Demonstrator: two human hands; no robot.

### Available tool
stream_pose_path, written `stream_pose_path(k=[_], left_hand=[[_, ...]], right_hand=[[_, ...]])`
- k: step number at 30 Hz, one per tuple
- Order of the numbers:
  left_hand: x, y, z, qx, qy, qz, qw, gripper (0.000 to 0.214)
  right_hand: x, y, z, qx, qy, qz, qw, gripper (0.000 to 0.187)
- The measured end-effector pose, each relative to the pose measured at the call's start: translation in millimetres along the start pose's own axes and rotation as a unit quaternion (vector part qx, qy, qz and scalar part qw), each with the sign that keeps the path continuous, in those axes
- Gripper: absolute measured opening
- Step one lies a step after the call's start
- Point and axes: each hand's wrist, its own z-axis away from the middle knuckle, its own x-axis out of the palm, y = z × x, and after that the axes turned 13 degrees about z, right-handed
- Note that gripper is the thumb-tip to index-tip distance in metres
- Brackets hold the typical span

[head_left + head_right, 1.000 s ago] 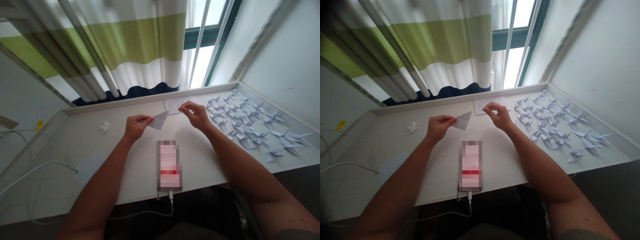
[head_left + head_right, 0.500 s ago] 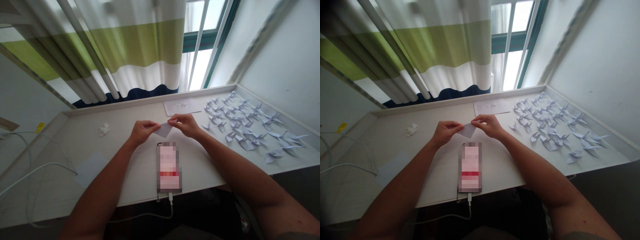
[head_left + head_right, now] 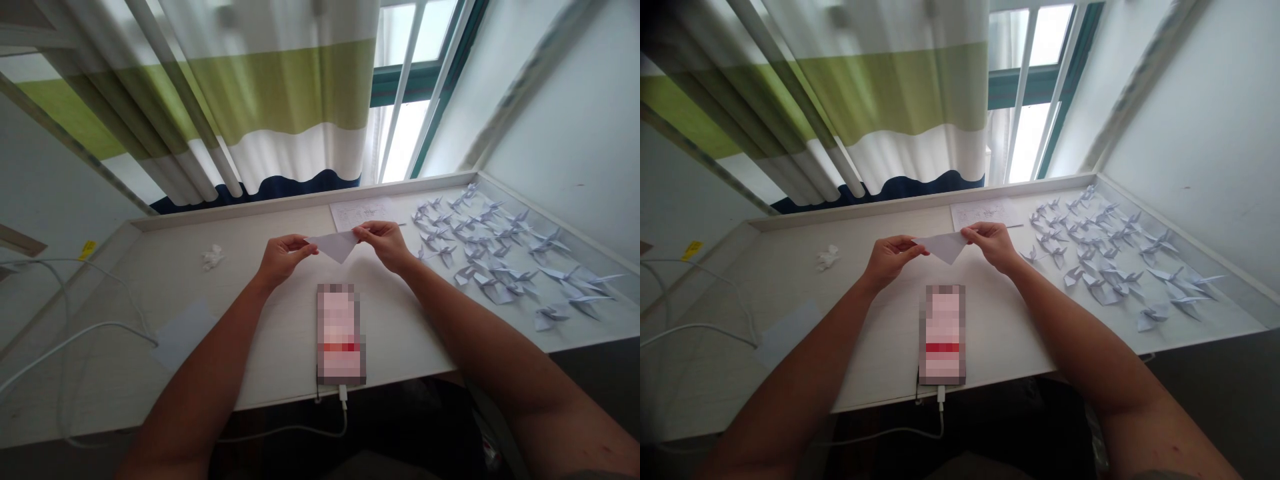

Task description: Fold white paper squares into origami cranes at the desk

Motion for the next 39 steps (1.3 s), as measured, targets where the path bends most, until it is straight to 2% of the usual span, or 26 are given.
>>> stream_pose_path(k=[5,10,16,21,24,26,31,35,39], left_hand=[[2.8,3,2,0.020,0.009,-0.013,1.000,0.042],[2.9,6,2,0.043,0.003,-0.044,0.998,0.034],[5.5,7,2,0.020,0.008,-0.030,0.999,0.034],[7.3,3,3,0.009,0.007,-0.068,0.998,0.044],[7.0,1,3,0.009,0.006,-0.092,0.996,0.041],[6.7,2,4,0.026,0.008,-0.125,0.992,0.034],[4.8,6,5,0.126,0.000,-0.213,0.969,0.025],[-1.0,6,6,0.135,-0.003,-0.267,0.954,0.032],[-6.2,5,5,0.154,-0.009,-0.285,0.946,0.038]], right_hand=[[-1,2,0,0.001,-0.003,0.003,1.000,0.047],[-3,3,0,-0.001,-0.007,0.012,1.000,0.046],[2,-3,3,-0.014,-0.020,0.005,1.000,0.043],[10,-7,9,-0.032,-0.042,0.036,0.998,0.040],[11,-6,10,-0.033,-0.045,0.041,0.998,0.041],[10,-5,9,-0.032,-0.043,0.048,0.997,0.041],[7,-4,6,-0.035,-0.031,0.040,0.998,0.039],[3,-1,4,-0.027,-0.039,0.020,0.999,0.041],[-2,-1,2,0.026,-0.093,0.026,0.995,0.054]])
